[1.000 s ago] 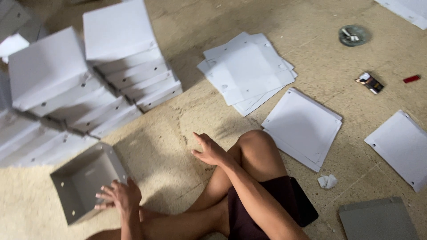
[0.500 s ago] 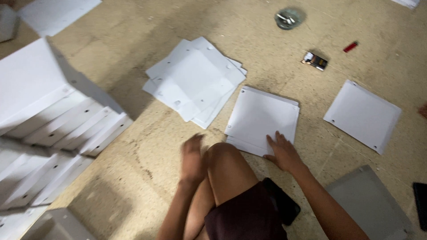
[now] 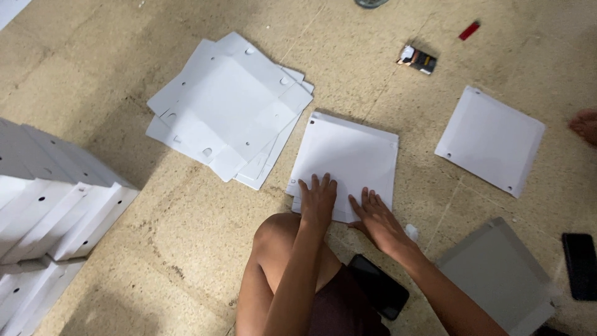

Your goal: Assembling cardboard boxes from flat pre-cut sheets by folding along creases and tucking tabs.

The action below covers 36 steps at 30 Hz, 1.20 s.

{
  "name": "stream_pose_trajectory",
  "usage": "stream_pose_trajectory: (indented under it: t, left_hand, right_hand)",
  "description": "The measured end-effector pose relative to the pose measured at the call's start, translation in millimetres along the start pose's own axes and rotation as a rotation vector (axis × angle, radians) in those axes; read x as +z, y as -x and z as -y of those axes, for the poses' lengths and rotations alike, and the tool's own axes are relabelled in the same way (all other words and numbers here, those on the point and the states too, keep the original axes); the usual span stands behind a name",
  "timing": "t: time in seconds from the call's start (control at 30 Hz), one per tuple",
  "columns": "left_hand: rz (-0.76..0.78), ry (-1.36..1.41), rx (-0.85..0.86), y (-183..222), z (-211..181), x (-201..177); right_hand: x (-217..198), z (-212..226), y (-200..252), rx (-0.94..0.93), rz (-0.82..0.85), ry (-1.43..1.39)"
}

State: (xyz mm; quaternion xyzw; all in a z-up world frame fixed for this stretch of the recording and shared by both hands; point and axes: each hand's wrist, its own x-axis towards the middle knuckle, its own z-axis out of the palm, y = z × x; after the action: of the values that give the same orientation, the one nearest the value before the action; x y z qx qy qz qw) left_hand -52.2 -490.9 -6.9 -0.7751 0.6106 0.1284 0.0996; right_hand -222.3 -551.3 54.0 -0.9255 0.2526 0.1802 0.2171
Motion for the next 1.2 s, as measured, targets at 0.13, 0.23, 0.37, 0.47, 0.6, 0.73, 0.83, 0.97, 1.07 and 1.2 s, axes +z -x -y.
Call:
stream_pose_trajectory:
  t: [0.13, 0.23, 0.37, 0.47, 0.6, 0.73, 0.83, 0.97, 1.07, 1.2]
  left_hand:
    - [0.032, 0.165, -0.061, 22, -2, -36]
    - [-0.135, 0.314, -0.333, 10, -9, -23]
    - [-0.091, 0.811, -1.001, -45, 32, 37]
    - [-0.290, 0.940, -1.111, -47, 51, 47]
    - [-0.407, 1.118, -1.088, -38, 52, 37]
    - [-0.595, 1.477, -0.953, -11, 41, -7]
    - [-0.613, 1.706, -0.829, 0, 36, -24]
    - [-0.723, 2.053, -0.769, 7, 35, -43]
    - [-0.829, 2.109, -0.791, 17, 38, -38]
    - [-1.054, 2.244, -0.611, 95, 51, -80]
  right_hand:
    - [10, -15, -4, 0.019, -0.090, -0.140]
    - [27, -26, -8, 0.025, -0.191, -0.197]
    - [33, -29, -7, 0.067, -0.195, -0.170]
    - [13, -10, -1, 0.130, -0.180, -0.248]
    - [22, -5, -6, 0.080, -0.240, -0.260]
    - [29, 6, -27, 0.178, -0.396, -0.129]
    - [15, -2, -50, 0.223, -0.413, -0.082]
    - [0, -53, -98, 0.202, -0.690, 0.070]
    - [-80, -40, -96, 0.126, -0.961, -0.115]
    - [-147, 2, -68, -0.141, -1.230, -0.594]
